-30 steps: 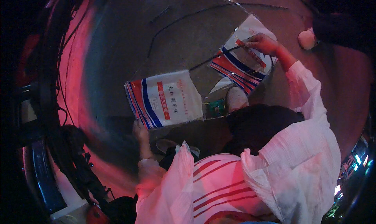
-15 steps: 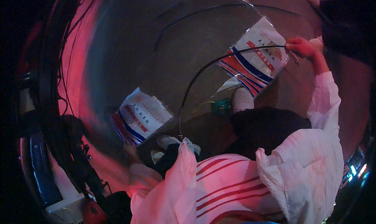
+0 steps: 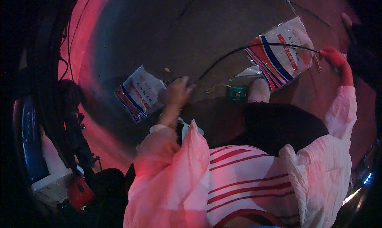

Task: The person sits on the ground and repeatedly opens plastic packages containing black cables. They remove the cables from the packaging, inspect them, and place them on the floor next to the opened wrappers.

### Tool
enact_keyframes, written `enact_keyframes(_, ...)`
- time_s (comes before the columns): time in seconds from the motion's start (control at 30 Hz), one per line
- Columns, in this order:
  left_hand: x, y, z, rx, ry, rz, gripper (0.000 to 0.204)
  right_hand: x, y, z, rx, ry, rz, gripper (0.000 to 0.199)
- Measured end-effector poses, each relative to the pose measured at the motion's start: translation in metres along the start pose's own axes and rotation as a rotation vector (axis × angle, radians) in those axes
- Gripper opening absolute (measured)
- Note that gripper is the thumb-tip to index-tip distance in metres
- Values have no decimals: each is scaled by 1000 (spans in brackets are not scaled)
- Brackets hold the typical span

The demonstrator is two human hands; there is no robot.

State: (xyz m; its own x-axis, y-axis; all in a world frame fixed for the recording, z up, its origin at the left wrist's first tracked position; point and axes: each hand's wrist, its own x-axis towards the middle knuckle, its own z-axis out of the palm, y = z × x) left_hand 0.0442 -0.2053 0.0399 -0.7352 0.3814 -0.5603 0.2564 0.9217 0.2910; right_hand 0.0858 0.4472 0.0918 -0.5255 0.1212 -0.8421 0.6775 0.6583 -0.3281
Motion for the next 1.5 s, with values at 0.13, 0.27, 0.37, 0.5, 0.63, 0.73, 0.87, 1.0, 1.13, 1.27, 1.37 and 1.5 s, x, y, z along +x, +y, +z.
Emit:
enact_keyframes(0.13, 2, 10, 34, 60, 17, -25, 31, 7, -15, -9, -144, -32, 9, 27)
enact_keyframes(0.27, 9, 24, 0, -199, -22, -84, 29, -15, -6, -31, -168, -19, 64, 31)
enact_keyframes(0.37, 8, 35, -75, -259, -111, -276, 39, -9, -67, -4, 196, 37, -353, 35)
enact_keyframes(0.5, 27, -1, -128, -209, 33, -62, 28, 4, -108, -14, -152, 421, -32, 31)
enact_keyframes(0.63, 19, -45, -132, 8, 217, 187, 21, 71, -113, 29, -527, 702, -318, 23)
enact_keyframes(0.73, 30, -45, -128, 1, 183, 280, 19, 87, -82, 47, -591, 784, -371, 20)
enact_keyframes(0.87, 32, -57, -119, -86, 156, 229, 18, 104, -78, 64, -526, 852, -377, 21)
enact_keyframes(1.0, 38, -40, -113, 3, 245, 342, 18, 104, -70, 61, -484, 845, -383, 21)
enact_keyframes(1.13, 48, -62, -97, -96, 170, 169, 25, 99, -74, 49, -533, 866, -330, 25)
enact_keyframes(1.27, 45, -85, -88, -127, 48, -14, 41, 118, -80, 39, -461, 815, -441, 27)
enact_keyframes(1.37, 56, -46, -100, 237, 39, 89, 40, 118, -61, 35, -438, 799, -334, 22)
enact_keyframes(1.5, 70, -22, -84, 176, 146, -71, 24, 104, -73, 32, -505, 877, -374, 21)
